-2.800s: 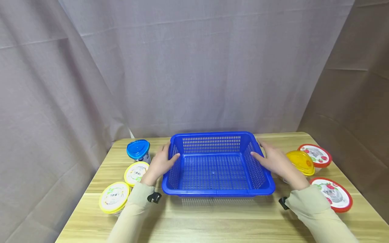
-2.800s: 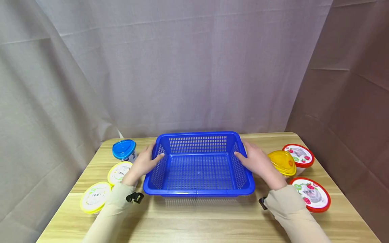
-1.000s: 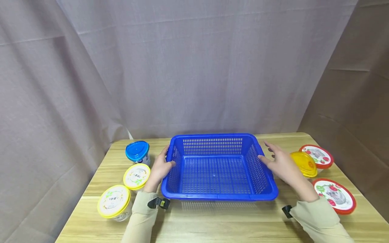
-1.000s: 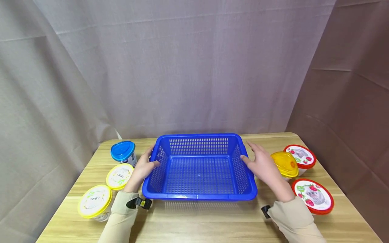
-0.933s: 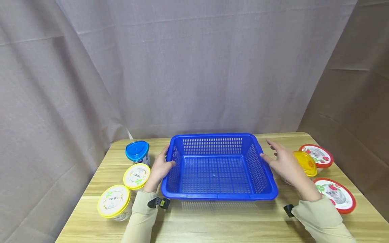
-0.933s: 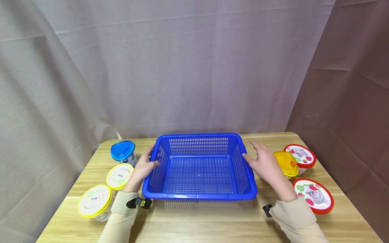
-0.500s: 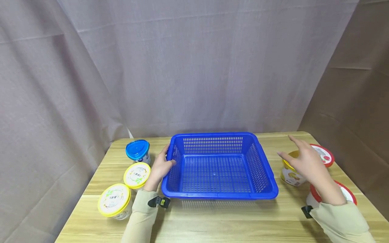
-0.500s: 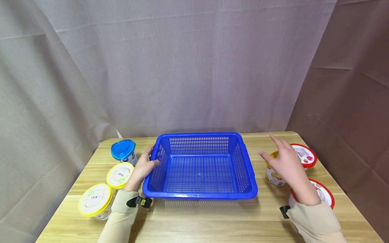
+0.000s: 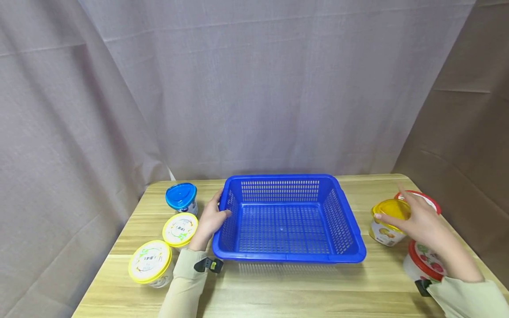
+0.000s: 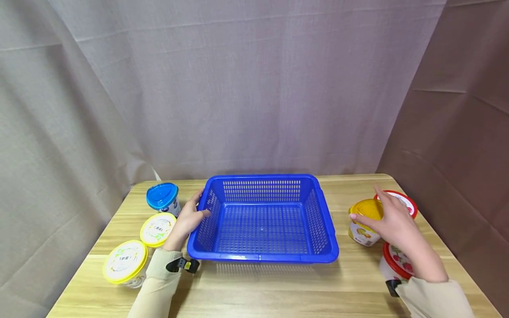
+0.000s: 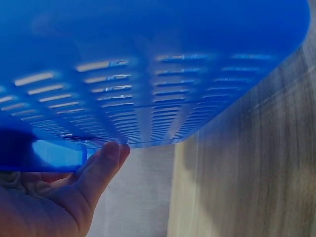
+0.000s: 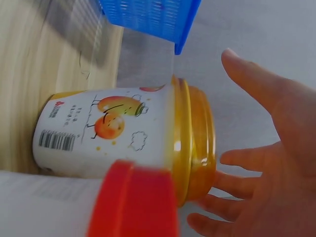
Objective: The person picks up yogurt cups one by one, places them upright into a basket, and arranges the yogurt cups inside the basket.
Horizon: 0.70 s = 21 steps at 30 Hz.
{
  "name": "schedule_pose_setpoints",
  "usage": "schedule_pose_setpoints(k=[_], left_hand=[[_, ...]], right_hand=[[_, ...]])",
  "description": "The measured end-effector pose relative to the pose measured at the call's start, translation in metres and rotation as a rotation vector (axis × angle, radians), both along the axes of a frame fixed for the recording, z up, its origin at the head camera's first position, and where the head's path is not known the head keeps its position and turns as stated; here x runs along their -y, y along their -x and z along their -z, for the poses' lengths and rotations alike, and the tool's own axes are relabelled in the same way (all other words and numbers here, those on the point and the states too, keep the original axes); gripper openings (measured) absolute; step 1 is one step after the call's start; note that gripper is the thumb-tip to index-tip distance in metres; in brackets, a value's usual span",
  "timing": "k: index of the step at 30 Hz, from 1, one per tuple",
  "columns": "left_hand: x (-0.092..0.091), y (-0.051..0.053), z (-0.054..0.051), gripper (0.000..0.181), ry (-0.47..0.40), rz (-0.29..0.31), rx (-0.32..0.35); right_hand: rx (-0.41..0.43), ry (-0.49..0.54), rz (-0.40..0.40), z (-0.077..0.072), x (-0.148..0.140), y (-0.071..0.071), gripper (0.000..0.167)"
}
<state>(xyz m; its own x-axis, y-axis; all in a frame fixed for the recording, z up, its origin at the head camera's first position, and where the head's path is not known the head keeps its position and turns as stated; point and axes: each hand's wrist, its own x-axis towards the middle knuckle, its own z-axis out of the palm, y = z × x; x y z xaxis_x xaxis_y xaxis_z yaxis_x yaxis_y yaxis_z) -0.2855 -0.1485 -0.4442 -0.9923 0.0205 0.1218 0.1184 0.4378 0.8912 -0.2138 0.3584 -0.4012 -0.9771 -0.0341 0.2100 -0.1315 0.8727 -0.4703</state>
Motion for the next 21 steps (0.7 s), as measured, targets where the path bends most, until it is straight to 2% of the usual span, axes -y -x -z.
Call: schedule_pose_setpoints(k=[9,21], left_hand=[[0.0,0.001,0.002,0.084,-0.032,-0.003,0.01],[0.002,0.003,0.004,0.084,-0.023,-0.009,0.006]], right_hand=[[0.049,-0.01,-0.028,0.012,-0.006,-0.001,0.11],[0.116,0.024,-0.002,0.017,-0.008,-0.002,0.119]])
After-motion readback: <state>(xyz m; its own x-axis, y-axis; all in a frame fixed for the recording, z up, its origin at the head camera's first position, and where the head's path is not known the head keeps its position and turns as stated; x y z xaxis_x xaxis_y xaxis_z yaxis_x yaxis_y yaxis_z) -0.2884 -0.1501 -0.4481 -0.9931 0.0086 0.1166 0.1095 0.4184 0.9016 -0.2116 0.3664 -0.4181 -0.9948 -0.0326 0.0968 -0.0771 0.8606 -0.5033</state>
